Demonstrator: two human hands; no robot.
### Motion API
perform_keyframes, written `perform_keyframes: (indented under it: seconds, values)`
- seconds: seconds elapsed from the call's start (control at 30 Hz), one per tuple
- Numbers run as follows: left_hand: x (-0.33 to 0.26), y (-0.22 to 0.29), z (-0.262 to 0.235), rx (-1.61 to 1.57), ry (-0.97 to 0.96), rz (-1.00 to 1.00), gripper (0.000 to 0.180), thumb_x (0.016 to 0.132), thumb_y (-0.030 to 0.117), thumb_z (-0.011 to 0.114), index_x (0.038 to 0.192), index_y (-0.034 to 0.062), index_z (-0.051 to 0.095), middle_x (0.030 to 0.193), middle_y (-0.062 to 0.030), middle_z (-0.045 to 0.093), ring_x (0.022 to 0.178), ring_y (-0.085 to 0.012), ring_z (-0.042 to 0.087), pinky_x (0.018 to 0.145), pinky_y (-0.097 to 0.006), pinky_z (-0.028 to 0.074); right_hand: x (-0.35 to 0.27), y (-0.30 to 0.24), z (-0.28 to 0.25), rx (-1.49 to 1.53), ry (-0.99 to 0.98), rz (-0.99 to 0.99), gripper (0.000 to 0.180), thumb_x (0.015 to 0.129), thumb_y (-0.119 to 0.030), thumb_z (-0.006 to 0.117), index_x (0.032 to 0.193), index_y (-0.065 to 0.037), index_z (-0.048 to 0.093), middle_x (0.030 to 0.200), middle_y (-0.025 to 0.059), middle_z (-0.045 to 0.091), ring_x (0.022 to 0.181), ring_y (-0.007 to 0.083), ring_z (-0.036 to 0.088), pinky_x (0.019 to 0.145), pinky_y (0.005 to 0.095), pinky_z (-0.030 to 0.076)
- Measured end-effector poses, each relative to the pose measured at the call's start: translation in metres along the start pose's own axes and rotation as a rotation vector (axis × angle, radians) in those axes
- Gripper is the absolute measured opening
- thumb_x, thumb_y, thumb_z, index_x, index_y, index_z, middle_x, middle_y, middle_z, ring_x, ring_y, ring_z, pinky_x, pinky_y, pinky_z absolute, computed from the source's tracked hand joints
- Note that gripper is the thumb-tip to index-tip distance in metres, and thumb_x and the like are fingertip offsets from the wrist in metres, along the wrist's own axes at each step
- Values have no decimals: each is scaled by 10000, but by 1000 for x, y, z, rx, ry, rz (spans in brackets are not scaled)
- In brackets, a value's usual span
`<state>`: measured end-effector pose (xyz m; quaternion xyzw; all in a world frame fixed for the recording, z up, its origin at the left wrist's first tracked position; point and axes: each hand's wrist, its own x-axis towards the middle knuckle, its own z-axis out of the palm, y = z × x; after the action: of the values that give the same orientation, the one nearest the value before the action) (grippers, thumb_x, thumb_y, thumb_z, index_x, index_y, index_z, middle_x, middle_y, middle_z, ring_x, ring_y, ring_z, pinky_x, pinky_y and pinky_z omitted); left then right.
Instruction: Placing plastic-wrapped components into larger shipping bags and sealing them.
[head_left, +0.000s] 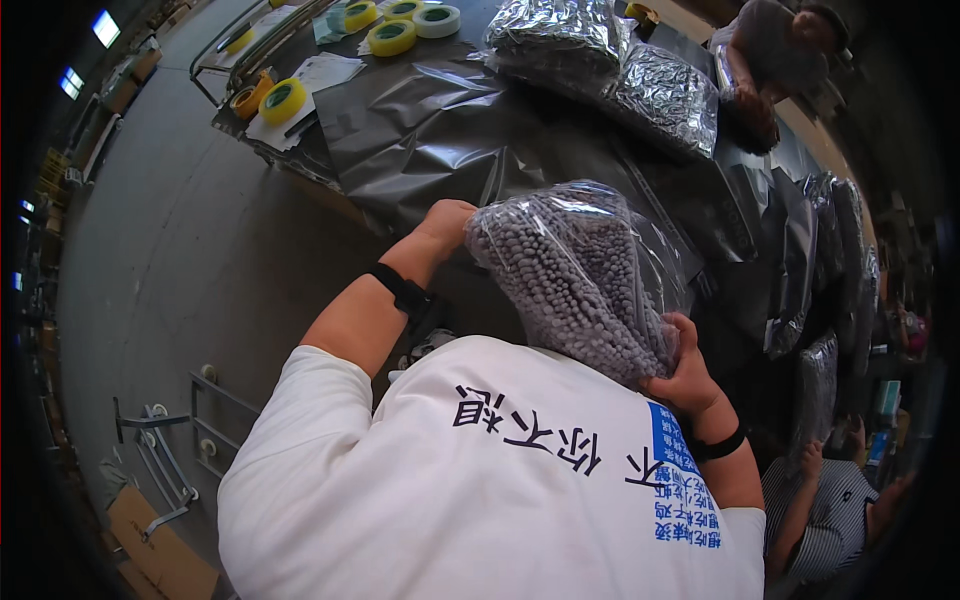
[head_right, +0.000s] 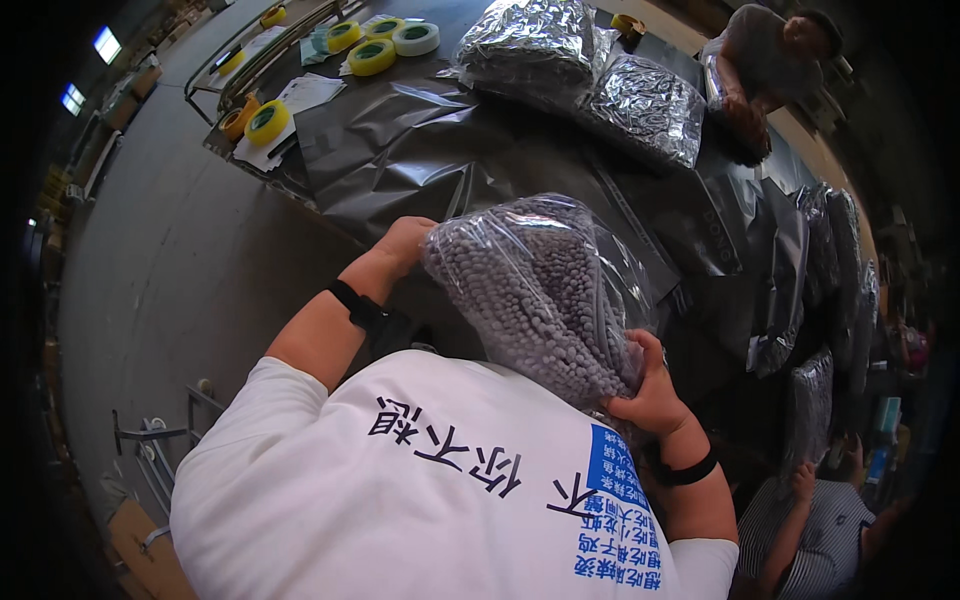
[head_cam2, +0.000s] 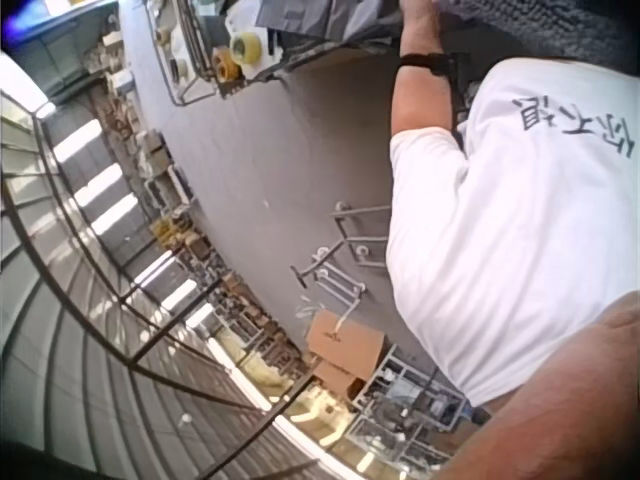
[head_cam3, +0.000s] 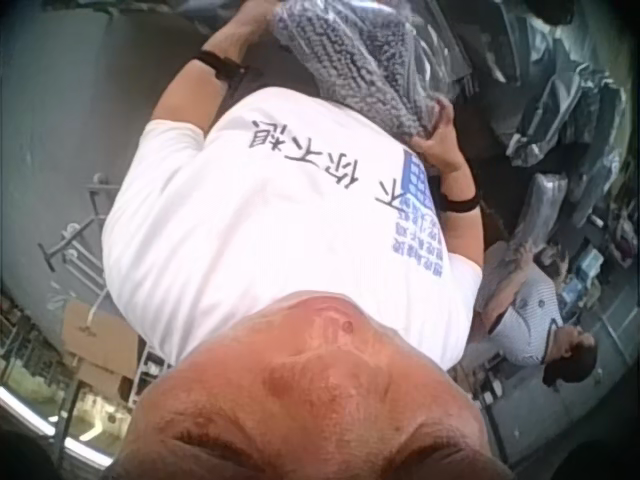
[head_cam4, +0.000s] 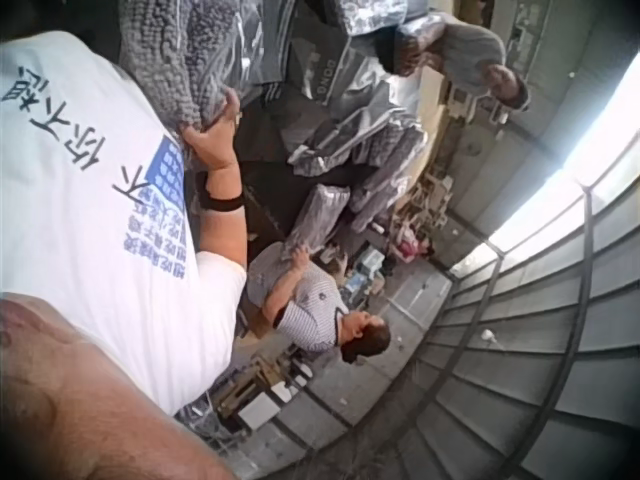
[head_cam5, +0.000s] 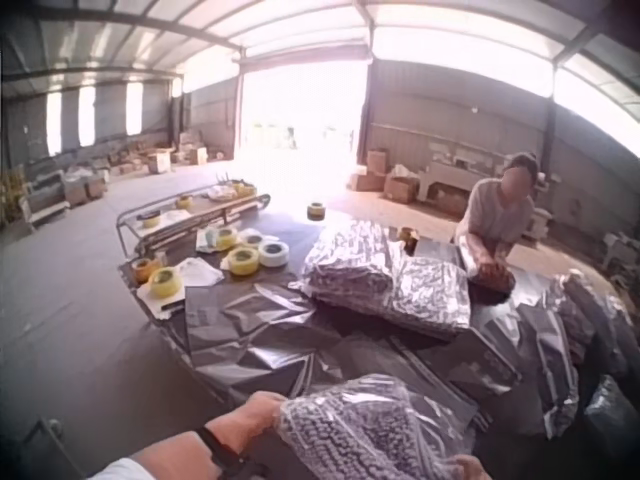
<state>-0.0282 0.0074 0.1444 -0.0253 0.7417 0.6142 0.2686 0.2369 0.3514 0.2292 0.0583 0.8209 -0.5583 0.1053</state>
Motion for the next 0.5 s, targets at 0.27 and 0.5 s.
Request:
perform_keyframes:
  seconds: [0.27,0.5]
  values:
    - [-48,-7,-7,1018,470,677,285,765,355,712,961,150,692,977,-39,619,1015,-248,545,912,-418,408,-14,25,-15,-127,117,-91,915,570,-90,782,1357,-79,314,1213,124,480,1146,226,479,1014,328,371]
    - [-54,-30,25,1178,445,267,471,784,325,675,1171,89,548,1172,-68,559,1183,-258,489,1019,-511,346,-8,12,-14,129,26,-23,884,613,-24,752,1364,-78,288,1233,140,489,1142,228,511,1009,354,403]
